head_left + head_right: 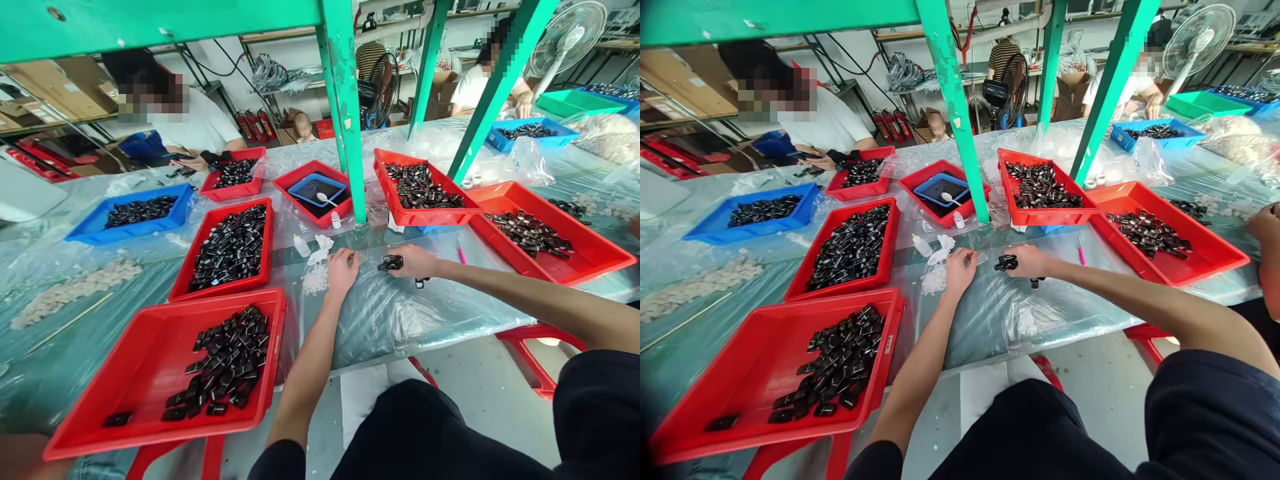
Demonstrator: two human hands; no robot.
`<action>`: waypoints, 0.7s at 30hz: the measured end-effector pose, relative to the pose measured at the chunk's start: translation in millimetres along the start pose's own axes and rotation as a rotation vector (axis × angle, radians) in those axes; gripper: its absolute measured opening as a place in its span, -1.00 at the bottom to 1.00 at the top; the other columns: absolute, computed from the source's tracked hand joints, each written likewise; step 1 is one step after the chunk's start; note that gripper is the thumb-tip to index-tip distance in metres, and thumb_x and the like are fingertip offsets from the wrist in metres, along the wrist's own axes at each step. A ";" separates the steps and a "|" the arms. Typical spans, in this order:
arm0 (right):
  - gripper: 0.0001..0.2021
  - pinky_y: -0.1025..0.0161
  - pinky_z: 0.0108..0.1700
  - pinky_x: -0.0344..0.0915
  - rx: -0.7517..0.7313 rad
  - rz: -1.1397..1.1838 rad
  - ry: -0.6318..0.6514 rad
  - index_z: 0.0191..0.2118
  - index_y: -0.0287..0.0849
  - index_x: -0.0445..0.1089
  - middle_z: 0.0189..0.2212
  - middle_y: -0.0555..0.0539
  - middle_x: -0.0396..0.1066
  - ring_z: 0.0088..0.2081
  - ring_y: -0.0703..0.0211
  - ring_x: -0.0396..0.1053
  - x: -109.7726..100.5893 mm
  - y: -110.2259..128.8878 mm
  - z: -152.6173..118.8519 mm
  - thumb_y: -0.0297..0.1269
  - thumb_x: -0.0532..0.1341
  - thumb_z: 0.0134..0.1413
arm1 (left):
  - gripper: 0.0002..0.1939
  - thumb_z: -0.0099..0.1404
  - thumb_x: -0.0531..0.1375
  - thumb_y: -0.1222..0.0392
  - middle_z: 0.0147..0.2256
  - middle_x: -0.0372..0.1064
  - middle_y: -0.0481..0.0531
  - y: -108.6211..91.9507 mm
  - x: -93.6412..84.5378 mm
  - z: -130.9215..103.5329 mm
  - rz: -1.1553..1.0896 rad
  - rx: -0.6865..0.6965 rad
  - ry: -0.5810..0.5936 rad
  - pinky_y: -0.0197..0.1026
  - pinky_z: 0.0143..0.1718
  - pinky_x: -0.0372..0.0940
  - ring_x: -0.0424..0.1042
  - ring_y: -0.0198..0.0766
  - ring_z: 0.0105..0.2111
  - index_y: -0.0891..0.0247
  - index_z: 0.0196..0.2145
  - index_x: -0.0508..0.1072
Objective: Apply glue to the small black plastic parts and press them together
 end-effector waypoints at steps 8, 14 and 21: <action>-0.72 0.23 -0.10 0.35 0.165 -0.377 -0.060 0.04 -0.14 0.48 0.03 -0.17 0.54 -0.02 -0.02 0.54 -9.6 -38.9 -21.9 -0.22 0.21 0.27 | -0.80 0.46 0.14 0.21 -0.29 0.53 0.05 -4.7 2.8 -1.1 -0.026 0.006 0.005 -0.07 -0.01 0.21 0.51 -0.19 -0.24 0.20 -0.33 0.51; -0.66 0.16 -0.10 0.40 0.182 -0.528 0.014 0.12 -0.17 0.43 0.11 -0.25 0.48 0.00 -0.11 0.53 0.2 -39.0 -32.8 -0.20 0.19 0.30 | -0.79 0.47 0.14 0.20 -0.28 0.53 0.04 -6.0 2.2 -1.6 -0.043 0.013 0.020 -0.06 -0.01 0.21 0.50 -0.20 -0.28 0.20 -0.33 0.50; -0.20 -0.09 0.04 0.47 0.260 -0.492 0.189 0.42 0.04 0.19 0.43 -0.23 0.15 0.29 -0.40 0.32 -24.0 -23.3 -47.0 0.14 0.34 0.12 | -0.78 0.47 0.14 0.21 -0.30 0.51 0.03 -4.9 2.5 -1.5 -0.079 0.019 0.023 -0.03 -0.01 0.21 0.48 -0.21 -0.32 0.19 -0.36 0.49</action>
Point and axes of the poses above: each hand's wrist, its own z-axis towards the middle knuckle, its own x-axis out of the palm, y = z × x, the point moved 1 cm from there along z, towards the middle knuckle
